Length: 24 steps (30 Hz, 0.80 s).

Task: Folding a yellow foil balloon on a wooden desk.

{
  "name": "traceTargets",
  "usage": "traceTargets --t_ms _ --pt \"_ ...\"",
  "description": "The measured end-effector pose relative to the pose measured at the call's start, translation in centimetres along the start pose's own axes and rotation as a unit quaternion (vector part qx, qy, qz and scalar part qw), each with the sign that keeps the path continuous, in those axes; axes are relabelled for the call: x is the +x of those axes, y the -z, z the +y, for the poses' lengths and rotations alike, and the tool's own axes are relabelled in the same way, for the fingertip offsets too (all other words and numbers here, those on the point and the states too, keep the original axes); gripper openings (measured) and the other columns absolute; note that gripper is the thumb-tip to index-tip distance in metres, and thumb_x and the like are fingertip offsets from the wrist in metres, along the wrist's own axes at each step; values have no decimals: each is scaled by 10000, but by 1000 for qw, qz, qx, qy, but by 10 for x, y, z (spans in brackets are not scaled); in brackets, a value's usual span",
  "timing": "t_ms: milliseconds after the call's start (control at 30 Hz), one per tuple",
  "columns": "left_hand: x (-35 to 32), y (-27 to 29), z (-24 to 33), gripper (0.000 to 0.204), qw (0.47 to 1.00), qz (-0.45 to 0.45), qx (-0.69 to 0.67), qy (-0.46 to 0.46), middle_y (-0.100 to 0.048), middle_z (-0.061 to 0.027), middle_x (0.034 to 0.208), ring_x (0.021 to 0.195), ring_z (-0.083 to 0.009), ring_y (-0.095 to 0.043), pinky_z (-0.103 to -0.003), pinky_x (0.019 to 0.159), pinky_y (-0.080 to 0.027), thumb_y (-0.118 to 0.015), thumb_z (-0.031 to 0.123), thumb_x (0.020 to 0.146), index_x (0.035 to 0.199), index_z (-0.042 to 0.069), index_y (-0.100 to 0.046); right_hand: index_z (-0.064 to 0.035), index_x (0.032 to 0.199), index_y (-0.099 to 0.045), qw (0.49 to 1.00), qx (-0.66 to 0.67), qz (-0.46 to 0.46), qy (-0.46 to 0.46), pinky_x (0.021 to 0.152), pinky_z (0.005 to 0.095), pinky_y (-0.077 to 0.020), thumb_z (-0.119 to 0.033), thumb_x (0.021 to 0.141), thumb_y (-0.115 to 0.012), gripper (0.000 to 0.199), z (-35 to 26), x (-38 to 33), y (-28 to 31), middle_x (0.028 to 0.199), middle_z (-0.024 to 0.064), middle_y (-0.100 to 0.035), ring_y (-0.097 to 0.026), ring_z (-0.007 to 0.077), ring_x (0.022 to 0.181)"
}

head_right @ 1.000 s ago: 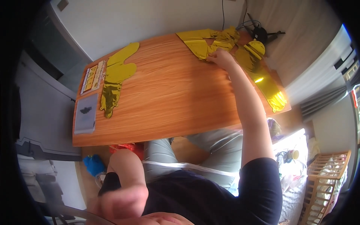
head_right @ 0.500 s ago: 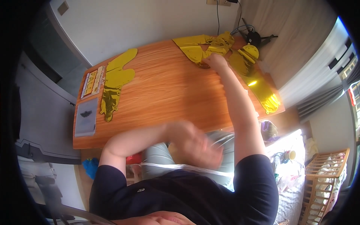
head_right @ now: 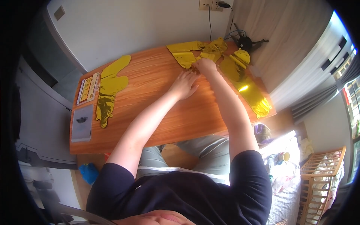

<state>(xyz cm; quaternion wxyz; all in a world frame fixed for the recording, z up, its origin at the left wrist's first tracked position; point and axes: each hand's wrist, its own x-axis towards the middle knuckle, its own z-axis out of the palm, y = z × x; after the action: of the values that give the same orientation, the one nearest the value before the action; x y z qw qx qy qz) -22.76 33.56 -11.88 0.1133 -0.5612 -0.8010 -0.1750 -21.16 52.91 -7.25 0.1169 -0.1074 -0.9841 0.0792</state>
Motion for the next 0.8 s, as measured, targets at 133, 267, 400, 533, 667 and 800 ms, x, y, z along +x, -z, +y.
traceTargets --t_ms 133,267,400,533,667,800 --pt "-1 5 4 544 999 -44 -8 8 -466 -149 1552 1495 -315 -340 -503 1260 -214 -476 379 1038 1516 120 -466 -117 1031 -783 997 66 -7 -30 829 457 -536 -444 988 -603 376 9 13 6 969 160 -743 -696 362 949" --pt "2 12 8 537 998 -51 -31 18 -484 -134 1550 1480 -311 -361 -484 1258 -205 -498 364 1032 1505 110 -486 -116 1089 -766 996 86 5 -6 832 454 -528 -425 1001 -591 365 21 30 11 1001 168 -738 -689 374 967" --pt "2 13 7 544 998 -41 -47 15 -495 -124 1543 1493 -317 -343 -490 1258 -194 -515 355 1026 1502 94 -483 -58 1069 -733 981 160 114 -5 837 471 -532 -452 996 -568 433 26 52 21 994 180 -728 -684 385 968" --pt "5 12 14 566 999 -7 -32 12 -489 -130 1548 1516 -332 -308 -507 1259 -179 -525 377 1026 1504 79 -468 -22 1041 -700 987 147 53 39 845 476 -523 -472 999 -576 469 37 60 38 961 185 -710 -671 393 958" --pt "2 9 2 593 989 50 -24 139 -465 -171 1560 1513 -340 -321 -538 1255 -166 -568 398 1011 1494 67 -480 -27 1030 -694 970 55 105 211 868 475 -517 -441 976 -629 423 25 39 31 993 175 -704 -664 381 999" --pt "6 3 -1 592 988 48 -22 148 -457 -182 1563 1510 -335 -331 -539 1259 -162 -550 411 1018 1478 43 -493 -45 1048 -720 967 77 75 233 892 473 -519 -350 932 -695 327 33 40 36 1047 165 -710 -665 363 1028"
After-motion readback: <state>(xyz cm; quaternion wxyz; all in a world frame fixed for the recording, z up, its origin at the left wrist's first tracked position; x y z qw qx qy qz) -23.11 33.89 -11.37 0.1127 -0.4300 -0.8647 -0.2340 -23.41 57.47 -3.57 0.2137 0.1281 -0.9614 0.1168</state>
